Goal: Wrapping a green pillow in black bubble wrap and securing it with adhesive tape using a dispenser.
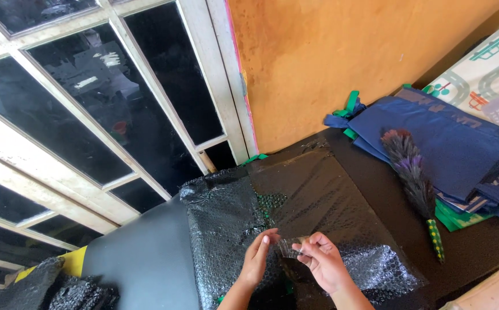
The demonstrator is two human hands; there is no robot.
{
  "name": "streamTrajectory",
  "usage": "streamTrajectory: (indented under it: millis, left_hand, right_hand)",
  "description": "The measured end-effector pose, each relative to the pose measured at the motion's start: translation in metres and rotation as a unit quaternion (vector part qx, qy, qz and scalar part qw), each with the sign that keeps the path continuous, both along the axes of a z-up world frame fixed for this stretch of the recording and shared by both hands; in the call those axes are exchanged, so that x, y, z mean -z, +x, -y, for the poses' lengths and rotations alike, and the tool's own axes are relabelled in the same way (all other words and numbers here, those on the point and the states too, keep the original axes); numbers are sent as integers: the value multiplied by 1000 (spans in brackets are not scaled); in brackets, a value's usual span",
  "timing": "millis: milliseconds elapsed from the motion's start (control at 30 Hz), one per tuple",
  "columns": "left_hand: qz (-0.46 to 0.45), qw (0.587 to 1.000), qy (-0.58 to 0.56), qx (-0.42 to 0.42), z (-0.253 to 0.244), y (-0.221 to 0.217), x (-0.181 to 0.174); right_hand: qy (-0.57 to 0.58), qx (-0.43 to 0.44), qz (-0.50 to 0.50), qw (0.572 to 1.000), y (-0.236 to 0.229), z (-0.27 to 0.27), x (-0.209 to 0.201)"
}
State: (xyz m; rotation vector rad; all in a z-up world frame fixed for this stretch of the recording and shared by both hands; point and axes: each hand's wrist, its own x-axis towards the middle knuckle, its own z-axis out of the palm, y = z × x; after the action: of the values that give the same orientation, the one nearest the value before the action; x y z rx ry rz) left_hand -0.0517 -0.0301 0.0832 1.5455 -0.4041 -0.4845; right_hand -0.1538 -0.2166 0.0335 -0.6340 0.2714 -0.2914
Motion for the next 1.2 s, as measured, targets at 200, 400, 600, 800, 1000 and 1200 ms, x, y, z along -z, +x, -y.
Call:
streamTrajectory:
  millis: [200, 400, 600, 800, 1000, 1200]
  left_hand:
    - [-116, 983, -140, -31, -1, -21, 17]
    - [-92, 991, -36, -89, -15, 4, 7]
    - [19, 984, 132, -119, -11, 41, -1]
    - [16, 971, 208, -118, 1, 71, 4]
    - [7, 948, 299, -105, 5, 94, 57]
    - [-47, 953, 266, -137, -1, 101, 59]
  right_hand:
    - [14, -6, -57, 998, 14, -11, 13]
    - [-154, -46, -240, 957, 34, -5, -45]
    - [-466, -82, -331, 817, 70, 2, -87]
    - [-630, -80, -327, 700, 117, 10, -42]
    - [-674, -107, -363, 634, 136, -1, -15]
    - [-751, -32, -185, 632, 124, -9, -17]
